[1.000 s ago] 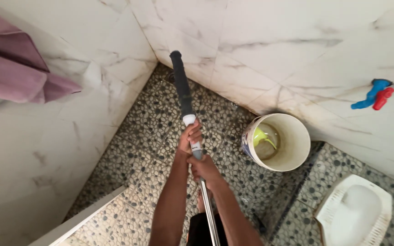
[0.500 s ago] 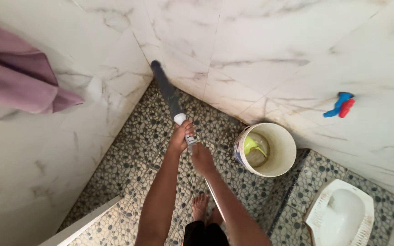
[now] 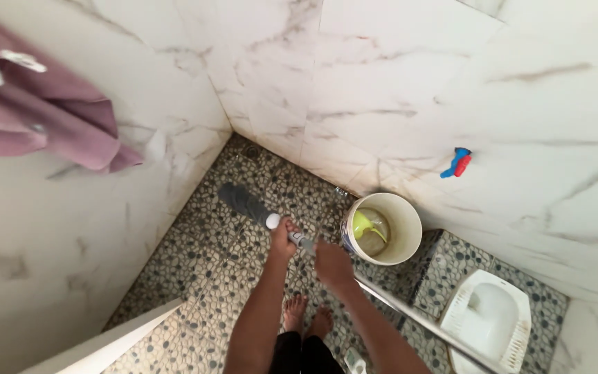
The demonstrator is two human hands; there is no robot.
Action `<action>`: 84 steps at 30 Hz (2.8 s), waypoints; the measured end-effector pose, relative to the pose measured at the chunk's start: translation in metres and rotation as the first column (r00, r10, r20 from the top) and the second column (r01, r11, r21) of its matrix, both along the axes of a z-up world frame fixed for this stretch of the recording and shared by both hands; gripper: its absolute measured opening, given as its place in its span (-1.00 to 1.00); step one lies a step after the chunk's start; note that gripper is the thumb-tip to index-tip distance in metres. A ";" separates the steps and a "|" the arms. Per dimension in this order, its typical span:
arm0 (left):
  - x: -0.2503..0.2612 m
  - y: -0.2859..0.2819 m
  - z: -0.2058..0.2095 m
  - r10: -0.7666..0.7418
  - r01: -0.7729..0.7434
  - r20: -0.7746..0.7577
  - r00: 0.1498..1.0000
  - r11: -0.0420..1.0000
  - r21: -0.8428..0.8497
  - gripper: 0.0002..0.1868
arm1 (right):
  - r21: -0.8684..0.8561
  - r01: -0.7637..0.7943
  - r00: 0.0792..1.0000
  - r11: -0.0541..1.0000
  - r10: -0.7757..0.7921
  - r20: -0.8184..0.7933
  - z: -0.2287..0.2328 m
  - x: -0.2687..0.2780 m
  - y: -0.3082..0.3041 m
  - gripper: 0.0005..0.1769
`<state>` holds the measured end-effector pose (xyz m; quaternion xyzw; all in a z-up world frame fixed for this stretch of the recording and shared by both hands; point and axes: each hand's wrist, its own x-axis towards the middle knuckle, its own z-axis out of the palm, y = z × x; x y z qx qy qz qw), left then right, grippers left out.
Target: The person is mopping the tiled floor in a hallway and then rinsing the mop in a bucket in the bathroom.
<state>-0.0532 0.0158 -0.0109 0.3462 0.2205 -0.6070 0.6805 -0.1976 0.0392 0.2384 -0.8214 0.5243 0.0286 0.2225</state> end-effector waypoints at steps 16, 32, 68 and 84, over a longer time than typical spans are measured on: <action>-0.081 0.032 0.069 -0.120 0.194 -0.368 0.922 0.966 0.171 -0.67 | 0.208 0.467 0.332 0.859 -0.389 0.859 0.069 -0.031 0.055 -0.52; -0.075 0.097 0.306 -0.393 0.437 0.574 0.718 0.897 0.068 -0.60 | 0.084 -0.045 0.405 0.995 -0.058 0.912 0.165 -0.021 0.035 -0.61; 0.066 0.331 0.275 -0.554 -0.152 0.832 -0.007 0.823 0.547 -0.67 | -0.099 -0.539 0.029 0.837 0.136 0.990 0.339 0.134 0.207 -0.47; 0.108 0.435 0.264 -0.581 -0.246 0.812 0.056 0.780 0.575 -0.20 | 0.096 -0.707 0.190 0.701 0.057 0.980 0.273 0.198 0.281 -0.48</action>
